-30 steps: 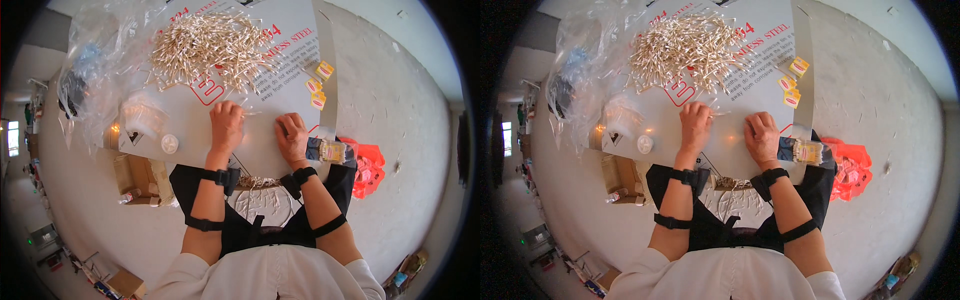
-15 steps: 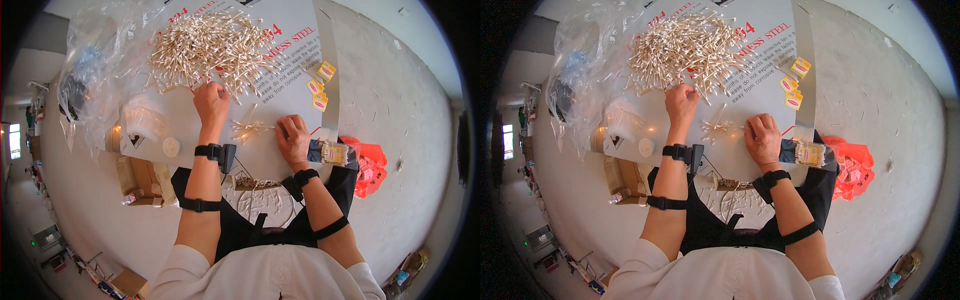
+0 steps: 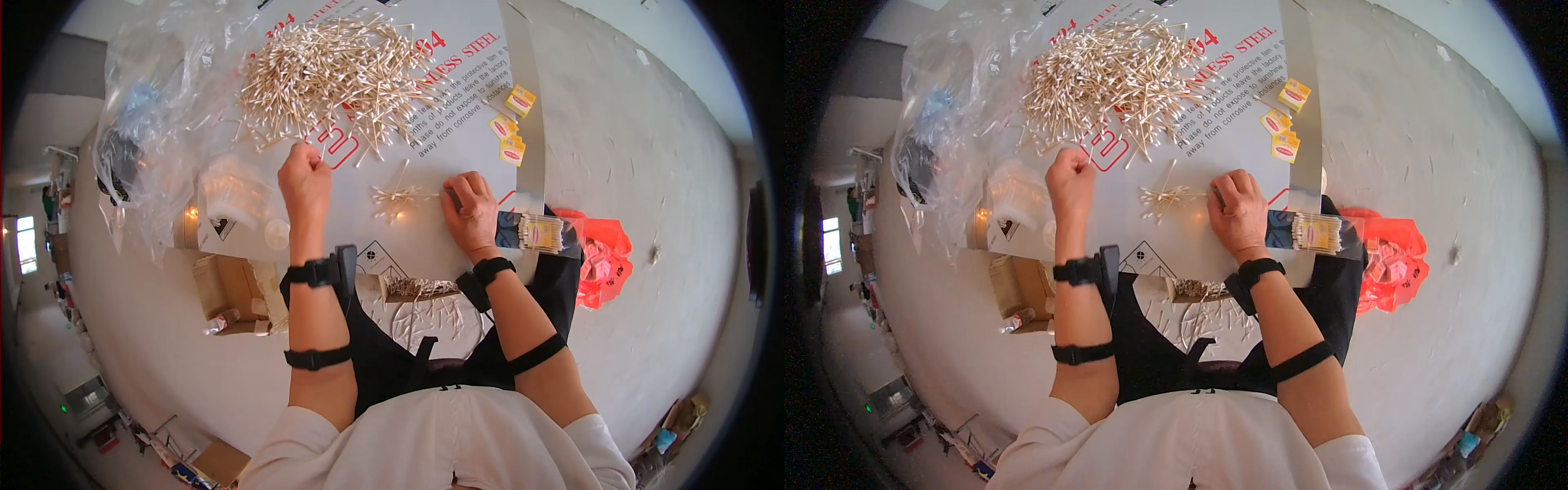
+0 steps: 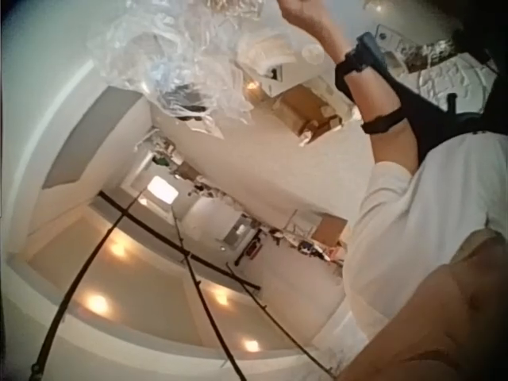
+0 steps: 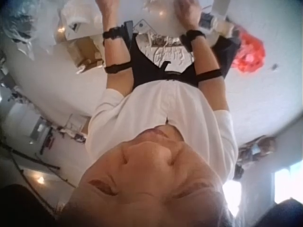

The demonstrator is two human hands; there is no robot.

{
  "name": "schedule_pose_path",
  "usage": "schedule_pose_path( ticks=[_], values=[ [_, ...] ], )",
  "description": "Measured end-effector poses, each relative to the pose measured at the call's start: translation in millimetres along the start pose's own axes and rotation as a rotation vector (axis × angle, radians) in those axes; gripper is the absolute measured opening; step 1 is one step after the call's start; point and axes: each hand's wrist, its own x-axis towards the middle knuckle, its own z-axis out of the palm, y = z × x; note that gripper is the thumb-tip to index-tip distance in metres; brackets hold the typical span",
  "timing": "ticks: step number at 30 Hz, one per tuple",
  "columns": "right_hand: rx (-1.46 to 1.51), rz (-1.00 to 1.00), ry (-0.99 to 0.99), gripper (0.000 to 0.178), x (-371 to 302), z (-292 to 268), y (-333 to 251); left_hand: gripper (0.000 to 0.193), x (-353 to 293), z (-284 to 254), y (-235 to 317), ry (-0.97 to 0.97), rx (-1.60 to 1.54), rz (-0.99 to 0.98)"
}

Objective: Organizing and packaging small cotton swabs into clear plastic containers at a workbench.

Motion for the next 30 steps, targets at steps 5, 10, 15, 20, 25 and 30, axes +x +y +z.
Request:
schedule_pose_path(
  ticks=[5, 10, 15, 20, 25, 30],
  values=[
    [0.013, 0.004, 0.014, 0.011, -0.3, 3.8, -2.5, 0.005, -67.2, -25.2, -2.4, -0.4, -0.54, -0.147],
    [-0.009, -0.006, 0.026, 0.01, 0.5, 4.6, 0.9, 0.006, -131.1, -25.3, 24.5, -0.674, -0.487, -0.018],
    [0.016, -0.011, 0.05, 0.009, 1.2, 4.9, -1.6, 0.011, -142.8, -10.4, 18.0, -0.554, -0.563, -0.079],
    [0.031, 0.003, 0.039, 0.009, -0.7, 5.2, 1.9, 0.041, -108.1, 3.9, 24.6, -0.239, -0.208, 0.209],
    [0.039, 0.01, 0.033, 0.01, -1.4, 6.3, 2.2, 0.059, -87.2, 17.9, 53.1, -0.218, 0.061, 0.347],
    [0.03, -0.007, 0.03, 0.01, -0.7, 5.4, 1.7, 0.046, -83.0, 16.4, 44.6, -0.174, -0.025, 0.401]
  ],
)
